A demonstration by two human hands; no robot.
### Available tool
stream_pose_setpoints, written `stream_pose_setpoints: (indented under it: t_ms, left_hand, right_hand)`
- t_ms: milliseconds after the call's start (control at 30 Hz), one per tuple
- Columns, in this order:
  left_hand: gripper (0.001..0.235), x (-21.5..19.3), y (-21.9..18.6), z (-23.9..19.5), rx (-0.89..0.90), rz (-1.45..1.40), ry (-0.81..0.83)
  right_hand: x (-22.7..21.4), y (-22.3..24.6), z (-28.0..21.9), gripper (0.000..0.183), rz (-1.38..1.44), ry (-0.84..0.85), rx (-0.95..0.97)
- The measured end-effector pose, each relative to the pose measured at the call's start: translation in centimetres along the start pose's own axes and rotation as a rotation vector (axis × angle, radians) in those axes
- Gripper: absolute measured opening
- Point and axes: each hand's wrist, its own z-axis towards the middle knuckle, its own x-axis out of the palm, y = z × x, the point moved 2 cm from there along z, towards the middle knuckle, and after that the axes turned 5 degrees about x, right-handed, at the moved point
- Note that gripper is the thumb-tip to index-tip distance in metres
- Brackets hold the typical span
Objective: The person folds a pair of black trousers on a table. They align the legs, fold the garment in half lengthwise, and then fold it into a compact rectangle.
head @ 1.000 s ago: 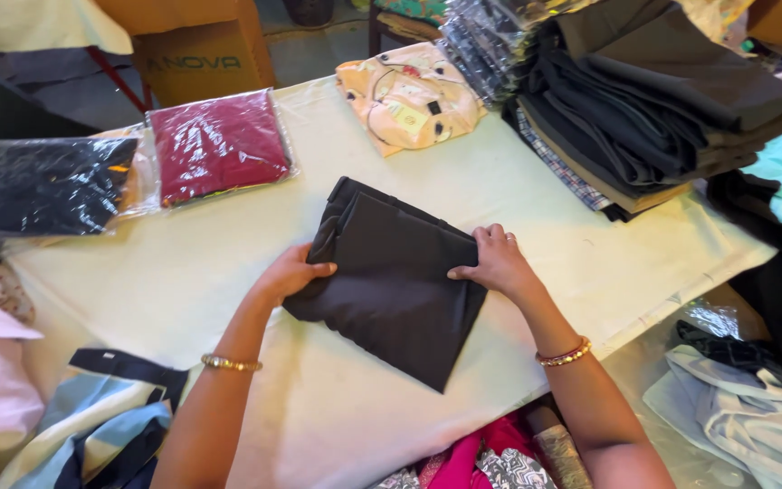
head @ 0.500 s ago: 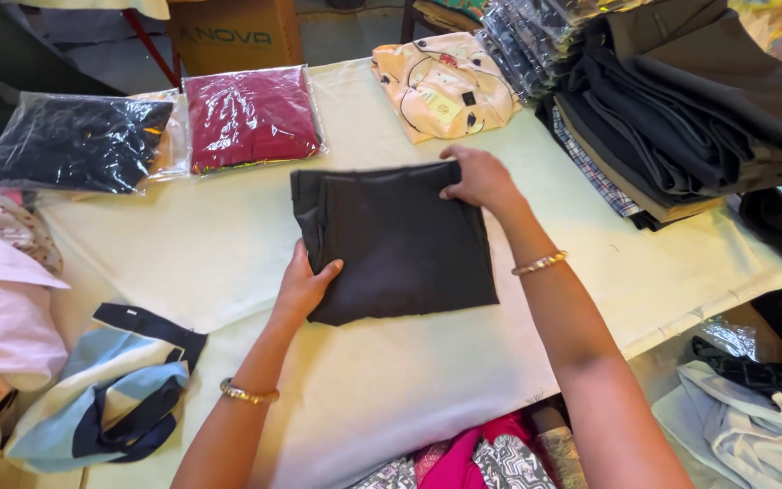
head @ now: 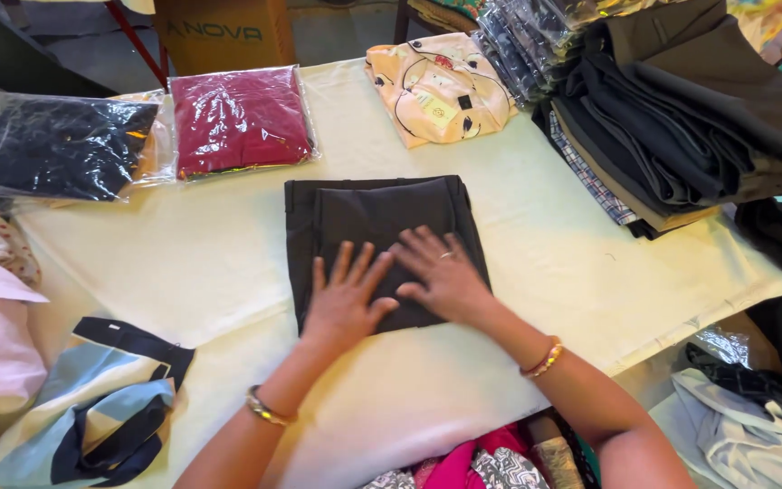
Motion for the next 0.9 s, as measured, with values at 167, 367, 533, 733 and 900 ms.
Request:
stream_pose_setpoints:
  t_ms: [167, 367, 533, 733, 900]
  left_hand:
    - [0.071, -1.4, 5.7, -0.6, -0.199, 0.068, 0.071]
    - [0.053, -3.3, 6.0, 3.2, -0.217, 0.149, -0.164]
    - [0.051, -2.7, 8.7, 7.2, -0.296, -0.015, -0.381]
    - [0.029, -1.1, 12.2, 8.3, -0.448, -0.052, -0.345]
    - [0.028, -0.7, 13.9, 11.4, -0.55, -0.062, -0.226]
  right_hand:
    - [-1.6, -5.8, -0.5, 0.075, 0.067, 0.033, 0.218]
    - [-2.5, -6.3, 3.6, 0.044, 0.179, -0.408, 0.136]
    - [-3.2, -5.3, 7.8, 0.041, -0.006, -0.539, 0.068]
    - [-3.2, -6.6, 8.4, 0.027, 0.024, -0.481, 0.249]
    - [-3.4, -8.6, 10.0, 0.025, -0.003, -0.507, 0.371]
